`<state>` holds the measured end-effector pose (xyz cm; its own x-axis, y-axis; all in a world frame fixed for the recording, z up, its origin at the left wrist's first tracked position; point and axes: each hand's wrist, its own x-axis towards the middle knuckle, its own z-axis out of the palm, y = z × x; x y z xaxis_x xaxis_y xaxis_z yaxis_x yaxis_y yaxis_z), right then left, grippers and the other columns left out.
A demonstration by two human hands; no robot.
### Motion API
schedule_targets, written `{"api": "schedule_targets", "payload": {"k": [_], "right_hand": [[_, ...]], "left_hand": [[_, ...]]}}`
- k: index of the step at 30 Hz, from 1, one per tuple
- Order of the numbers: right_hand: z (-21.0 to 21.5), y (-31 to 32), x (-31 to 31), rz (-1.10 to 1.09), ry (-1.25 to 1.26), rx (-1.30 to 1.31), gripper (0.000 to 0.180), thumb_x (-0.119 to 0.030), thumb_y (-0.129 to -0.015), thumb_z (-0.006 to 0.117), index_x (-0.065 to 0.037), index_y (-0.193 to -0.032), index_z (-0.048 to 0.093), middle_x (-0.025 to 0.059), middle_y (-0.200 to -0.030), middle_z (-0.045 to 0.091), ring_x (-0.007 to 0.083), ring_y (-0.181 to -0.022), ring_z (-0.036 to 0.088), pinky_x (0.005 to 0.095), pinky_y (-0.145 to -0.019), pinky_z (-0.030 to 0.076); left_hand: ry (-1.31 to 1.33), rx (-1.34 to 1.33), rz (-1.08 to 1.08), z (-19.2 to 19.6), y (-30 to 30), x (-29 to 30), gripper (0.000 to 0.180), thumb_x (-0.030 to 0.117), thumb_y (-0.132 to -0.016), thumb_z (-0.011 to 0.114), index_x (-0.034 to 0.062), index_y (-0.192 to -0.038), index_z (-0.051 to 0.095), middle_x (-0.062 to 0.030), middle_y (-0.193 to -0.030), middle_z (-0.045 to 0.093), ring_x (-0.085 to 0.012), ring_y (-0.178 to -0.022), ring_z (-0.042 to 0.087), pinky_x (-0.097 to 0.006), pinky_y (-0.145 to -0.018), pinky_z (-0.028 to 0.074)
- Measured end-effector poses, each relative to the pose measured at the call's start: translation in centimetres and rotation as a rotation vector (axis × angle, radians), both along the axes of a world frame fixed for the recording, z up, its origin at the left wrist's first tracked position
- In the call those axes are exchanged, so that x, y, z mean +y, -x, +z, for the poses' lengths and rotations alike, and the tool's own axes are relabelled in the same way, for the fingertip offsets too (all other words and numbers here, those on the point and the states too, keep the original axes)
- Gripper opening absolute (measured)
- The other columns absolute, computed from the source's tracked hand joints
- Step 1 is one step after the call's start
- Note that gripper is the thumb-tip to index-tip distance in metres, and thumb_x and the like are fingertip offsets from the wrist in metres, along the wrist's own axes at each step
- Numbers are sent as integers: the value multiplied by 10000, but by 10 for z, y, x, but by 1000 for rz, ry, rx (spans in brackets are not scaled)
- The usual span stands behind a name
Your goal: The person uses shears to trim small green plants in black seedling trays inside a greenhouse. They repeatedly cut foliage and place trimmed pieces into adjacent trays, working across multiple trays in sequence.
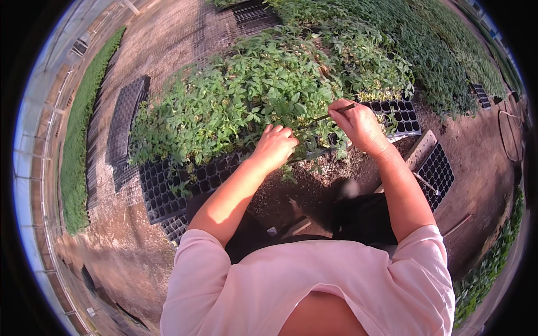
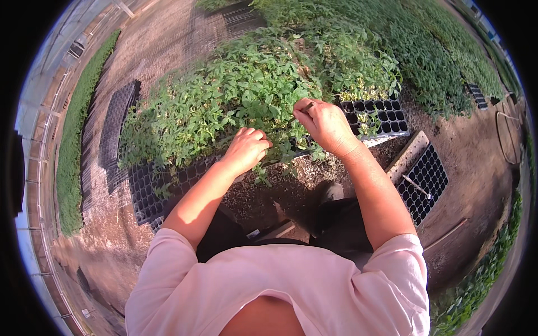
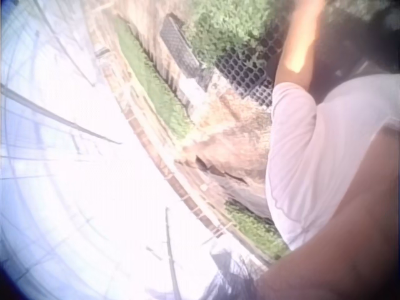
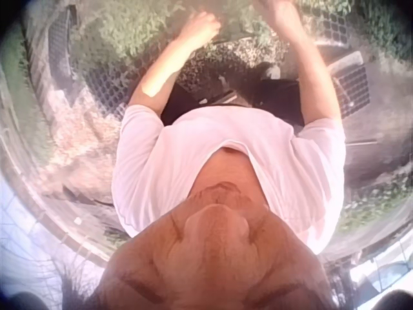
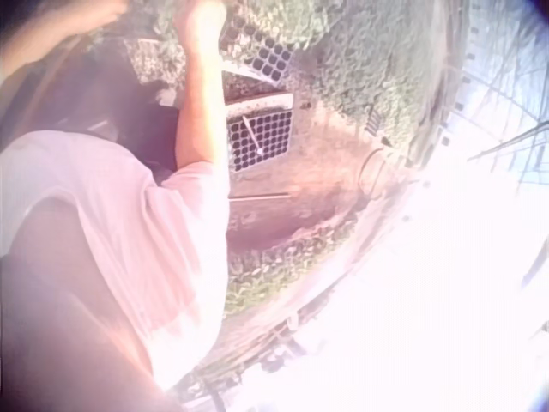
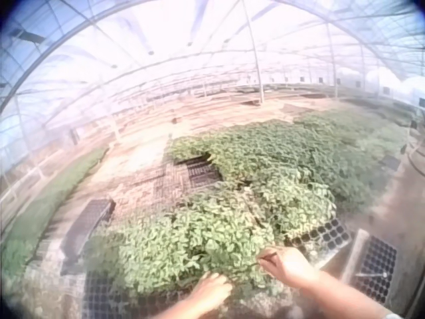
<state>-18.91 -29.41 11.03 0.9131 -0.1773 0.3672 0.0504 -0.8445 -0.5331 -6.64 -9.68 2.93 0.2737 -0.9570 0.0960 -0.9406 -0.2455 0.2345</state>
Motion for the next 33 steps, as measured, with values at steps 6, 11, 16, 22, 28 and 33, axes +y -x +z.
{"api": "schedule_targets", "payload": {"k": [6,11,16,22,28,33], "right_hand": [[-25,-22,-10,-190,-124,69,169,-203,-857,529,-43,-864,584,145,-684,597,323,-694,594,384,-627,465],[-20,-29,-17,-360,-302,69,211,-226,-875,509,-38,-929,588,74,-659,624,174,-596,615,296,-583,472],[-21,-28,-26,-393,-341,69,208,-237,-874,513,-46,-916,585,76,-659,624,168,-601,622,296,-587,477],[-11,-27,-15,-311,-447,143,227,-236,-879,531,-13,-901,574,48,-636,611,110,-531,576,262,-520,461],[-36,-34,-5,-157,-496,156,205,-192,-894,515,0,-938,572,32,-691,599,75,-571,554,220,-526,449],[-48,-42,-2,-217,-501,132,194,-183,-885,517,-9,-930,587,39,-681,608,81,-563,572,222,-504,455]], "left_hand": [[-30,17,13,-2,5,2,97,101,-728,606,108,-810,657,-22,-866,538,-211,-923,499,-419,-929,339],[-79,28,48,-1,4,7,70,111,-735,608,108,-788,653,-17,-857,538,-211,-933,503,-454,-958,319],[-75,67,52,2,1,7,109,188,-765,625,105,-831,648,-25,-901,570,-220,-971,518,-457,-949,328],[-133,124,72,13,-5,1,198,269,-790,617,101,-893,640,-32,-950,590,-235,-990,528,-471,-989,296],[-223,84,-4,13,8,3,208,275,-775,629,106,-898,631,-35,-899,583,-235,-991,532,-498,-991,293],[-192,102,-1,12,10,9,191,240,-760,646,103,-891,623,-39,-887,577,-239,-989,529,-510,-974,304]]}}
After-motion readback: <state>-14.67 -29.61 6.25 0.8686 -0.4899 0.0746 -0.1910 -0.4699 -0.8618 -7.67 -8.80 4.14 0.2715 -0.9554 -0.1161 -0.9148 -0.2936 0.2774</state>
